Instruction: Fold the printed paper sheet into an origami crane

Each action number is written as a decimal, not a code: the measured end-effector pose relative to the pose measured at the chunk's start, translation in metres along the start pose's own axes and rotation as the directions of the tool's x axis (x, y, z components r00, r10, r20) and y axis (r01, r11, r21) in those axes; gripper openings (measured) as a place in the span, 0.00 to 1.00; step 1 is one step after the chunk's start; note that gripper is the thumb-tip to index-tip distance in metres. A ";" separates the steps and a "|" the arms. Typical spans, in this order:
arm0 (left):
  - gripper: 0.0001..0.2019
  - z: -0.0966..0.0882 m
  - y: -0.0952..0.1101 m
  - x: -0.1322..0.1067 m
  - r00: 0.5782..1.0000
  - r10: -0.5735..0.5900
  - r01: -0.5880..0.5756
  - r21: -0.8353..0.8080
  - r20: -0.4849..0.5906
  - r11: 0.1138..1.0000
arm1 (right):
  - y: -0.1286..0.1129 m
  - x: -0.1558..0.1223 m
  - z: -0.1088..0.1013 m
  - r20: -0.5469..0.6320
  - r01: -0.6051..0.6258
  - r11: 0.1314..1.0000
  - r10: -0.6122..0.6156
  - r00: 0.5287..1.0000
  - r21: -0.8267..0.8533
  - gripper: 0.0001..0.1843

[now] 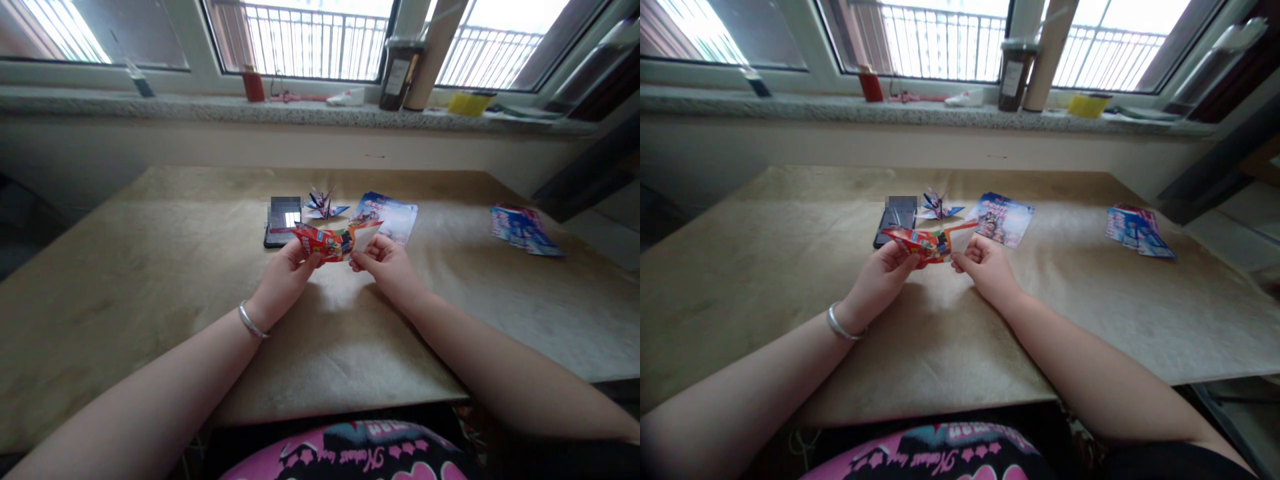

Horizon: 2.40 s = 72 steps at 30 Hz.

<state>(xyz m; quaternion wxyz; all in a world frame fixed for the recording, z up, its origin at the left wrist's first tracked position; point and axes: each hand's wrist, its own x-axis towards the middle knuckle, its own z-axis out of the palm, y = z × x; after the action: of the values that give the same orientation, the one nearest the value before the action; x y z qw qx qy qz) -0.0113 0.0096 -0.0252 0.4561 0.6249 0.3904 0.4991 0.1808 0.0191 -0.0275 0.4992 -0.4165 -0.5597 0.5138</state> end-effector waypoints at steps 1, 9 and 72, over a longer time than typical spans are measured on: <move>0.15 0.000 0.001 0.000 1.000 0.027 -0.027 0.043 0.007 0.999 | 0.000 -0.001 0.000 -0.002 0.027 0.999 -0.027 1.000 -0.035 0.18; 0.09 -0.001 0.004 -0.003 0.993 0.104 -0.115 0.284 0.054 0.952 | 0.001 -0.005 -0.001 0.020 0.105 0.972 -0.103 0.994 -0.208 0.11; 0.11 0.008 -0.007 -0.002 0.990 -0.012 -0.027 0.270 0.141 0.963 | 0.011 -0.003 0.015 0.177 0.031 0.990 -0.007 0.984 -0.134 0.13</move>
<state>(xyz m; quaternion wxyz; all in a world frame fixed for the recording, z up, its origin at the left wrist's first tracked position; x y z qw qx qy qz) -0.0043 0.0081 -0.0329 0.3910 0.7166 0.4193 0.3972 0.1657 0.0148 -0.0388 0.4231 -0.3972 -0.6395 0.5042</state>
